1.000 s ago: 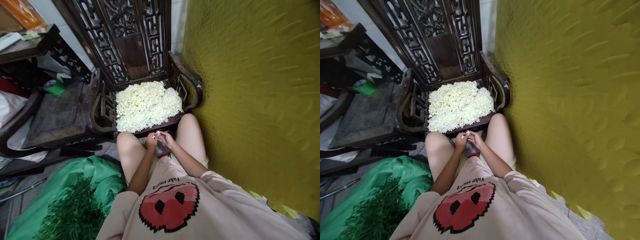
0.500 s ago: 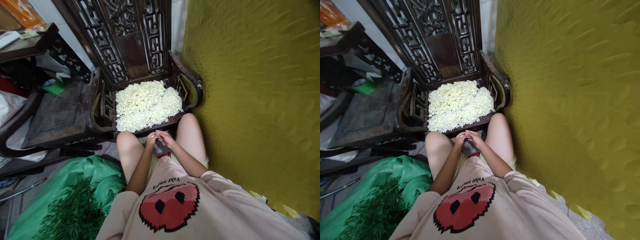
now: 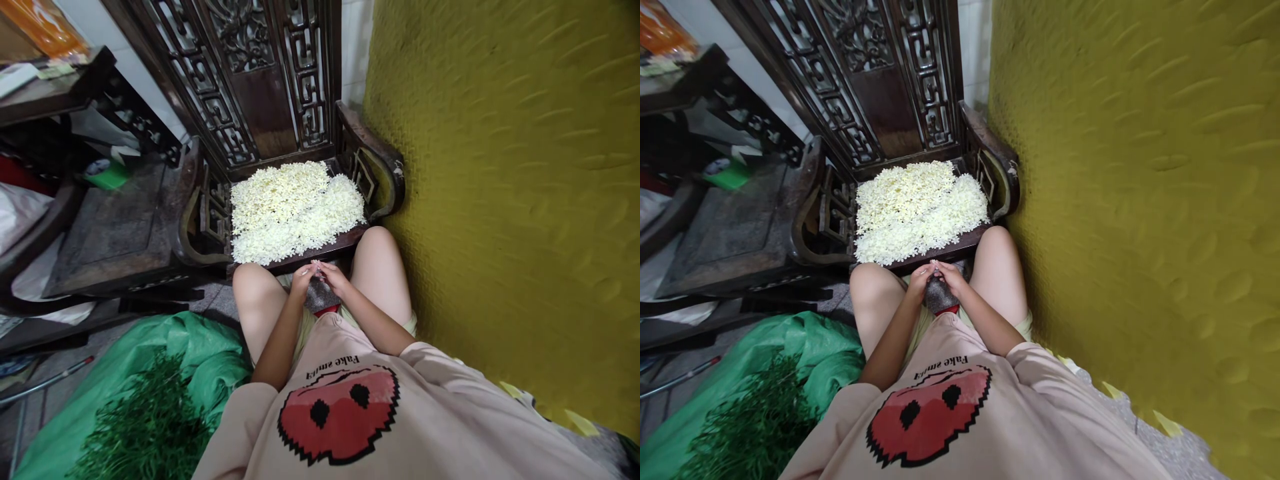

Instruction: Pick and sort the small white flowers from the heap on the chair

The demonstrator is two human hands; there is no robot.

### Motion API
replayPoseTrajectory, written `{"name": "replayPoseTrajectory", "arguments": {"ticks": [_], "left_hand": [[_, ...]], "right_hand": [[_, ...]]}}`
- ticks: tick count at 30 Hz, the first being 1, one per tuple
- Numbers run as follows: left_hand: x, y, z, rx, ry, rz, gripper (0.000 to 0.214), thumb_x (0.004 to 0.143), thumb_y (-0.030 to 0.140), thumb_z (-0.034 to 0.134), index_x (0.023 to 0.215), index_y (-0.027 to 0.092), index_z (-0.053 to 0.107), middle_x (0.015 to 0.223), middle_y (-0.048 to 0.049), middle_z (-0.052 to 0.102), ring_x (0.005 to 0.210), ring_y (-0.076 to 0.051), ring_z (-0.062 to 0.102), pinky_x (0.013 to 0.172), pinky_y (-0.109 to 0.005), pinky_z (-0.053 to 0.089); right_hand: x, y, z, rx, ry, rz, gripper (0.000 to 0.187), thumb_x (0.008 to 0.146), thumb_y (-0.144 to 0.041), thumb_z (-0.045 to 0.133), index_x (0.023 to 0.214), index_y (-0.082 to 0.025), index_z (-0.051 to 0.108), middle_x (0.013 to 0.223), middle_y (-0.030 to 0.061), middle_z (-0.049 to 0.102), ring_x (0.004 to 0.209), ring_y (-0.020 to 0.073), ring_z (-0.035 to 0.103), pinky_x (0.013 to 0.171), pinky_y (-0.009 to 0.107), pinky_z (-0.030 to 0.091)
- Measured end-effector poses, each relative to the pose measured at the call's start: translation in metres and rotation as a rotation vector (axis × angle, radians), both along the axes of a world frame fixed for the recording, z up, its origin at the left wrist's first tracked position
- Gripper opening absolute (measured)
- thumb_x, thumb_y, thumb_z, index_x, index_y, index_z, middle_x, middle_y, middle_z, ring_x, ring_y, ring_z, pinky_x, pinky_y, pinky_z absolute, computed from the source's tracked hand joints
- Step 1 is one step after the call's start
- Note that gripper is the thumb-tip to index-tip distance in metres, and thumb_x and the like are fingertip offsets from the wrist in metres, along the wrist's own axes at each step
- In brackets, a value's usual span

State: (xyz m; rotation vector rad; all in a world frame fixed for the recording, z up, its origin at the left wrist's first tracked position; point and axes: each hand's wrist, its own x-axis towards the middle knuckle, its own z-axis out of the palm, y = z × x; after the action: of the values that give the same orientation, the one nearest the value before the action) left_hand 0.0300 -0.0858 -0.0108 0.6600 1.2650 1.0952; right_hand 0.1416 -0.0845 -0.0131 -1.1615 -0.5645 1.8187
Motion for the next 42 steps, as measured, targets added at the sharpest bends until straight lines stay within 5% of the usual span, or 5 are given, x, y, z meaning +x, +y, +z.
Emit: {"name": "replayPoseTrajectory", "arguments": {"ticks": [21,33,42], "left_hand": [[0.002,0.001,-0.002,-0.012,-0.072,0.024,0.039,0.047,0.042,0.08,0.071,0.014,0.069,0.059,-0.0011,0.062,0.062,-0.012,0.056,0.069,-0.026,0.041],[0.003,-0.003,0.007,0.207,0.466,0.05,0.009,0.068,0.024,0.061,0.064,0.016,0.061,0.065,-0.0015,0.06,0.065,-0.014,0.053,0.068,-0.026,0.04],[0.002,-0.002,0.002,0.172,0.468,0.028,0.01,0.068,0.024,0.059,0.061,0.017,0.056,0.062,-0.0004,0.056,0.063,-0.014,0.051,0.066,-0.026,0.039]], "right_hand": [[0.0,0.0,0.001,-0.004,0.009,0.004,0.035,0.065,-0.045,0.069,0.09,-0.021,0.071,0.078,0.0006,0.068,0.057,0.0063,0.05,0.049,0.018,0.029],[-0.003,-0.002,0.0,0.065,-0.161,-0.03,0.034,0.06,-0.044,0.071,0.083,-0.018,0.07,0.084,0.003,0.069,0.06,0.0086,0.054,0.054,0.021,0.038],[-0.005,-0.001,-0.003,0.079,-0.176,-0.003,0.035,0.055,-0.046,0.072,0.071,-0.016,0.067,0.072,0.0044,0.068,0.063,0.0149,0.063,0.058,0.023,0.044]]}}
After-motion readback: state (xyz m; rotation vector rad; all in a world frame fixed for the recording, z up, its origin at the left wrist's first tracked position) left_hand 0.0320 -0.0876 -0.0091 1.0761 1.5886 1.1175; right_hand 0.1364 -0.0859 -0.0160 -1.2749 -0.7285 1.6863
